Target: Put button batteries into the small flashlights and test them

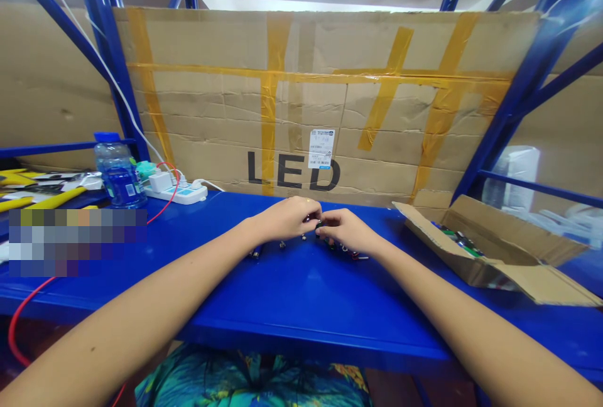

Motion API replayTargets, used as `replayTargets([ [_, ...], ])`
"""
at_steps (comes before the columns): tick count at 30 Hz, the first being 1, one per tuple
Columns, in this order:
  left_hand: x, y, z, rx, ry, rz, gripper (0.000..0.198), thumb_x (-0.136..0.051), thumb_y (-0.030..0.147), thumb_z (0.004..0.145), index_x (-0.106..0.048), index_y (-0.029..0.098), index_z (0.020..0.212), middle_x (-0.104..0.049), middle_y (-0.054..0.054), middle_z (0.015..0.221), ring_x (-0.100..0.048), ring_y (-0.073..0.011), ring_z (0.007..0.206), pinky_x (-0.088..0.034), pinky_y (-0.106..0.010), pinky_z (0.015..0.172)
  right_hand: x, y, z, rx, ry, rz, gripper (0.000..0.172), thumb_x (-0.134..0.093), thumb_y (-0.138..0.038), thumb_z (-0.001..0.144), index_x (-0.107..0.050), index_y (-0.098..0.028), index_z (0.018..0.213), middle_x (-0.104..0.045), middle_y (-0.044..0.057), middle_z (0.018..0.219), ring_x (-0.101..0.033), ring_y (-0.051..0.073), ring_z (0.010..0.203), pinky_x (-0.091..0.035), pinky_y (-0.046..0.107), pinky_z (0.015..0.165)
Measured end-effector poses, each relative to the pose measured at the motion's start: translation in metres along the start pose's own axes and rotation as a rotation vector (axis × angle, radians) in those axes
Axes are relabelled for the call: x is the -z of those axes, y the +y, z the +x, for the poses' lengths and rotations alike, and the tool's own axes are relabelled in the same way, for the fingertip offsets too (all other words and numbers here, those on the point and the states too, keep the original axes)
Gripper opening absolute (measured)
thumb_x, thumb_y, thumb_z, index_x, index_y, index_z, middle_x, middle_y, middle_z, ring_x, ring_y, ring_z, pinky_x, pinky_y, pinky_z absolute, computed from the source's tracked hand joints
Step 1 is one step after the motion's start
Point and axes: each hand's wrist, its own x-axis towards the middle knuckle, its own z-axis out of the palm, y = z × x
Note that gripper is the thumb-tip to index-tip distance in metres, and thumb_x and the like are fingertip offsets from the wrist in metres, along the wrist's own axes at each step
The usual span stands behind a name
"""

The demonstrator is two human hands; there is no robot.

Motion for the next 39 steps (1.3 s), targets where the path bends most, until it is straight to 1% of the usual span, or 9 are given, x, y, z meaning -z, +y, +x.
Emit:
replayTargets([
  [7,0.005,0.0,-0.002,-0.043,-0.026,0.053,0.017,-0.052,0.021,0.087,-0.066,0.018,0.096,-0.07,-0.005,0.089,-0.061,-0.0173,0.081,-0.04,-0.027,0.068,0.0,0.002,0.002,-0.015,0.029,0.028,0.01,-0.061,-0.026,0.074,-0.063,-0.016,0.075,-0.056,-0.003,0.062,-0.051,0.012,0.054,-0.041,0.026,0.056],
  [12,0.004,-0.002,-0.002,0.064,0.025,0.006,0.022,-0.058,0.026,0.084,-0.06,0.018,0.104,-0.069,-0.004,0.09,-0.061,-0.0169,0.076,-0.038,-0.026,0.062,0.002,0.002,0.003,-0.005,0.039,0.039,0.013,-0.062,-0.029,0.076,-0.065,-0.016,0.077,-0.06,-0.001,0.065,-0.052,0.012,0.054,-0.041,0.025,0.055],
  [19,-0.001,-0.01,0.002,0.123,0.041,-0.122,0.014,-0.059,0.028,0.083,-0.067,0.017,0.088,-0.071,-0.004,0.087,-0.062,-0.0169,0.079,-0.042,-0.027,0.067,0.0,-0.001,0.004,0.052,0.111,-0.1,0.024,-0.06,-0.035,0.08,-0.071,-0.016,0.071,-0.062,0.0,0.064,-0.052,0.013,0.056,-0.04,0.025,0.056],
  [22,-0.003,-0.013,0.004,0.171,0.139,-0.249,0.01,-0.059,0.023,0.079,-0.066,0.017,0.083,-0.07,-0.002,0.081,-0.061,-0.015,0.075,-0.045,-0.027,0.068,-0.003,-0.003,0.006,0.005,0.156,-0.159,0.027,-0.058,-0.037,0.082,-0.074,-0.016,0.077,-0.065,0.001,0.065,-0.054,0.014,0.055,-0.04,0.026,0.056],
  [26,0.0,-0.022,0.008,0.348,0.389,-0.493,0.006,-0.059,0.018,0.073,-0.06,0.016,0.079,-0.071,-0.004,0.081,-0.065,-0.0158,0.078,-0.05,-0.029,0.073,-0.017,-0.012,0.01,-0.067,0.225,-0.259,0.018,-0.064,-0.03,0.079,-0.076,-0.017,0.081,-0.074,0.006,0.08,-0.063,0.02,0.073,-0.043,0.028,0.066],
  [30,0.007,-0.032,0.012,0.49,0.611,-0.843,0.001,-0.054,0.016,0.077,-0.054,0.016,0.078,-0.071,-0.005,0.076,-0.068,-0.0158,0.075,-0.053,-0.032,0.075,-0.044,-0.024,0.013,0.102,0.136,-0.342,0.018,-0.063,-0.028,0.082,-0.075,-0.018,0.09,-0.073,0.006,0.084,-0.063,0.019,0.075,-0.044,0.028,0.069],
  [33,0.01,-0.034,0.013,0.569,0.696,-1.004,0.004,-0.051,0.015,0.081,-0.054,0.015,0.082,-0.069,-0.004,0.075,-0.068,-0.0153,0.071,-0.054,-0.031,0.068,-0.06,-0.029,0.014,0.263,0.016,-0.494,0.021,-0.06,-0.028,0.087,-0.074,-0.017,0.099,-0.071,0.008,0.092,-0.062,0.019,0.081,-0.044,0.029,0.074],
  [36,0.009,-0.032,0.012,0.597,0.679,-1.114,0.01,-0.049,0.013,0.084,-0.055,0.015,0.092,-0.065,-0.002,0.077,-0.067,-0.0142,0.068,-0.056,-0.03,0.062,-0.065,-0.029,0.013,0.371,-0.1,-0.622,0.019,-0.056,-0.02,0.09,-0.074,-0.017,0.095,-0.066,0.01,0.095,-0.059,0.018,0.085,-0.043,0.03,0.079],
  [39,0.005,-0.029,0.012,0.563,0.615,-1.134,0.014,-0.048,0.013,0.089,-0.056,0.015,0.1,-0.063,-0.003,0.082,-0.066,-0.0145,0.071,-0.058,-0.031,0.058,-0.06,-0.028,0.011,0.377,-0.143,-0.584,0.018,-0.055,-0.012,0.089,-0.073,-0.015,0.089,-0.064,0.009,0.09,-0.058,0.017,0.082,-0.044,0.029,0.078],
])
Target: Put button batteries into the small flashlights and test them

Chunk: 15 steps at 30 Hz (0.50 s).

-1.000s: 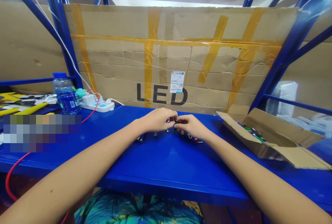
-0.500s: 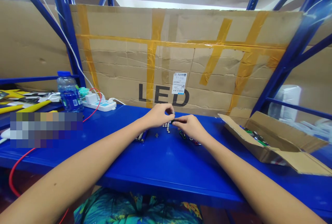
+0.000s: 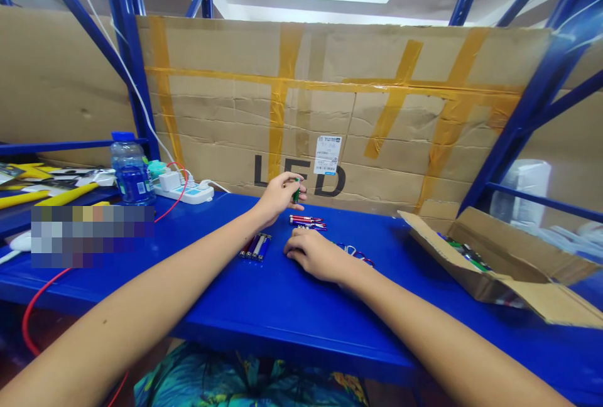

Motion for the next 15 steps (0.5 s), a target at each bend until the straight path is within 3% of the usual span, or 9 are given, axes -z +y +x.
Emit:
replayTargets([
  [4,-0.003,-0.005,-0.003,-0.02,-0.079,0.064,0.016,-0.048,0.008,0.09,-0.058,0.013,0.102,-0.062,-0.005,0.086,-0.064,-0.0136,0.074,-0.058,-0.028,0.057,0.012,0.009,-0.007,-0.072,0.071,0.197,0.014,-0.06,-0.008,0.083,-0.071,-0.017,0.084,-0.067,0.005,0.084,-0.06,0.016,0.079,-0.045,0.029,0.076],
  [8,-0.005,-0.01,-0.003,0.014,-0.143,0.117,0.016,-0.051,0.006,0.088,-0.059,0.013,0.1,-0.062,-0.005,0.086,-0.063,-0.0128,0.076,-0.058,-0.026,0.059,0.032,0.025,-0.016,-0.283,0.202,0.444,0.014,-0.058,-0.01,0.08,-0.07,-0.016,0.083,-0.066,0.003,0.08,-0.06,0.013,0.059,-0.048,0.029,0.064],
  [15,-0.009,-0.022,-0.004,0.004,-0.301,0.221,0.017,-0.055,0.008,0.086,-0.062,0.011,0.101,-0.064,-0.005,0.084,-0.061,-0.0113,0.069,-0.055,-0.025,0.057,0.056,0.056,-0.023,-0.314,0.527,0.531,0.016,-0.063,-0.017,0.075,-0.07,-0.015,0.09,-0.068,0.005,0.082,-0.065,0.016,0.067,-0.052,0.035,0.074],
])
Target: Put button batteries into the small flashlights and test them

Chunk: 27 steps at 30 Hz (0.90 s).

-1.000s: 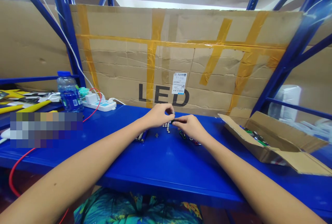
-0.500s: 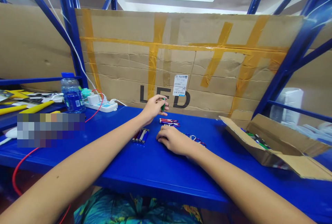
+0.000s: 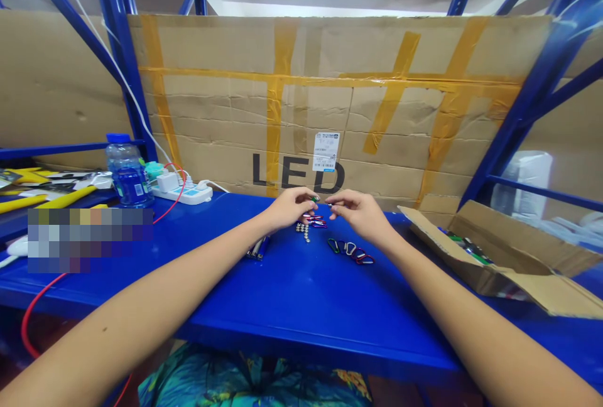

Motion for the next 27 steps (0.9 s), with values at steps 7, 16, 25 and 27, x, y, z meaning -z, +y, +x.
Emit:
replayTargets([
  [7,-0.008,0.003,-0.008,-0.009,-0.106,0.077,0.015,-0.062,0.014,0.083,-0.065,0.012,0.098,-0.065,-0.002,0.078,-0.057,-0.0084,0.054,-0.05,-0.025,0.054,-0.008,0.006,-0.002,0.121,0.099,0.075,0.021,-0.065,-0.022,0.074,-0.067,-0.017,0.095,-0.07,0.008,0.089,-0.065,0.018,0.075,-0.055,0.035,0.07],
  [16,-0.012,0.011,-0.015,-0.019,-0.105,0.099,0.017,-0.065,0.023,0.083,-0.064,0.013,0.096,-0.064,-0.001,0.07,-0.054,-0.0085,0.052,-0.037,-0.019,0.042,-0.006,0.003,-0.002,0.043,0.059,0.111,0.013,-0.07,-0.028,0.072,-0.065,-0.017,0.077,-0.066,0.002,0.067,-0.063,0.017,0.062,-0.052,0.035,0.066],
  [25,-0.01,0.006,-0.01,-0.095,-0.089,0.12,0.013,-0.067,0.018,0.079,-0.065,0.012,0.091,-0.065,0.0,0.072,-0.056,-0.0095,0.063,-0.045,-0.023,0.06,-0.006,0.007,-0.001,-0.003,0.011,0.24,0.013,-0.072,-0.026,0.066,-0.067,-0.017,0.075,-0.066,0.001,0.069,-0.065,0.017,0.063,-0.053,0.036,0.07],
  [27,-0.009,0.006,-0.011,-0.106,-0.097,0.126,0.014,-0.067,0.019,0.079,-0.065,0.013,0.092,-0.066,-0.001,0.077,-0.058,-0.0105,0.067,-0.047,-0.025,0.064,-0.006,0.007,-0.001,-0.007,0.005,0.222,0.012,-0.072,-0.025,0.066,-0.067,-0.017,0.074,-0.065,0.0,0.063,-0.063,0.016,0.06,-0.052,0.034,0.066],
])
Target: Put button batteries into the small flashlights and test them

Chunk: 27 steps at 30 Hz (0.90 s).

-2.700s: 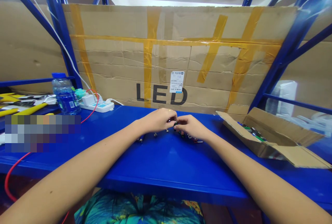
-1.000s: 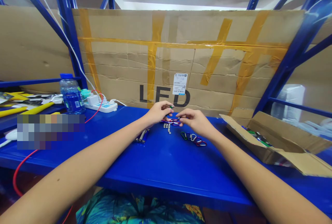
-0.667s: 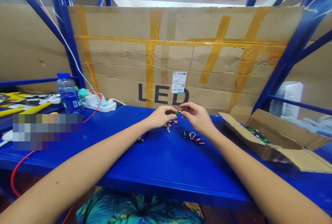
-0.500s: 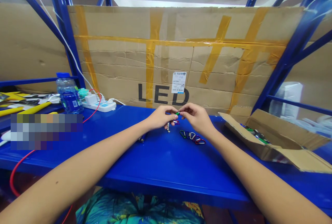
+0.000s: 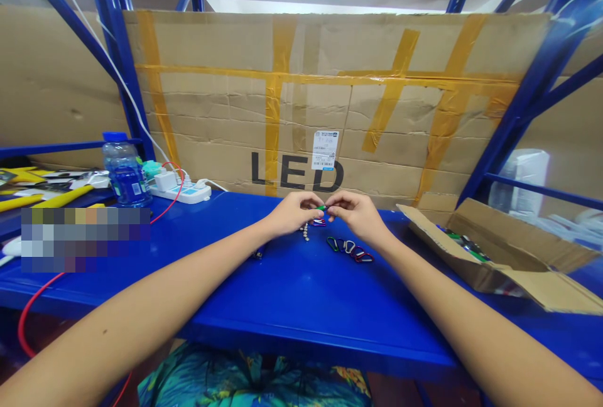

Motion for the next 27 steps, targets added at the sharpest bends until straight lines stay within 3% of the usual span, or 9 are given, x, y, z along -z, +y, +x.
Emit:
replayTargets([
  [8,0.001,-0.004,0.001,-0.144,0.04,0.094,0.017,-0.07,0.022,0.076,-0.065,0.014,0.091,-0.068,-0.004,0.088,-0.062,-0.0154,0.086,-0.049,-0.03,0.081,0.0,-0.002,-0.001,-0.046,-0.012,-0.024,0.019,-0.074,-0.032,0.066,-0.067,-0.016,0.073,-0.064,0.001,0.057,-0.058,0.015,0.053,-0.049,0.032,0.059],
  [13,0.0,-0.002,0.0,-0.128,0.066,0.275,0.016,-0.056,0.027,0.087,-0.066,0.015,0.092,-0.07,-0.006,0.093,-0.062,-0.0181,0.089,-0.047,-0.032,0.081,0.001,-0.003,-0.001,-0.097,-0.004,-0.041,0.023,-0.074,-0.036,0.067,-0.067,-0.015,0.073,-0.064,0.002,0.056,-0.059,0.015,0.05,-0.049,0.031,0.055],
  [16,0.001,0.0,-0.001,-0.126,0.027,0.437,0.027,-0.043,0.027,0.093,-0.067,0.016,0.087,-0.07,-0.006,0.089,-0.062,-0.0188,0.085,-0.045,-0.033,0.079,0.002,-0.001,-0.001,-0.123,-0.014,-0.038,0.022,-0.074,-0.035,0.066,-0.068,-0.014,0.072,-0.064,0.001,0.055,-0.058,0.014,0.049,-0.049,0.03,0.054],
  [22,-0.001,-0.001,-0.007,-0.198,0.022,0.406,0.01,-0.056,0.026,0.086,-0.059,0.017,0.088,-0.068,-0.004,0.085,-0.061,-0.0161,0.079,-0.044,-0.028,0.07,0.002,0.005,-0.001,-0.155,-0.086,-0.014,0.025,-0.074,-0.038,0.067,-0.067,-0.014,0.07,-0.064,0.001,0.054,-0.057,0.013,0.048,-0.05,0.028,0.051],
  [27,-0.004,0.004,-0.01,-0.268,0.036,0.502,0.006,-0.053,0.023,0.088,-0.056,0.018,0.088,-0.065,-0.002,0.082,-0.058,-0.0153,0.075,-0.043,-0.028,0.068,0.004,0.002,-0.002,-0.177,-0.157,0.005,0.029,-0.076,-0.041,0.067,-0.066,-0.014,0.069,-0.064,0.001,0.055,-0.058,0.013,0.048,-0.051,0.029,0.051],
])
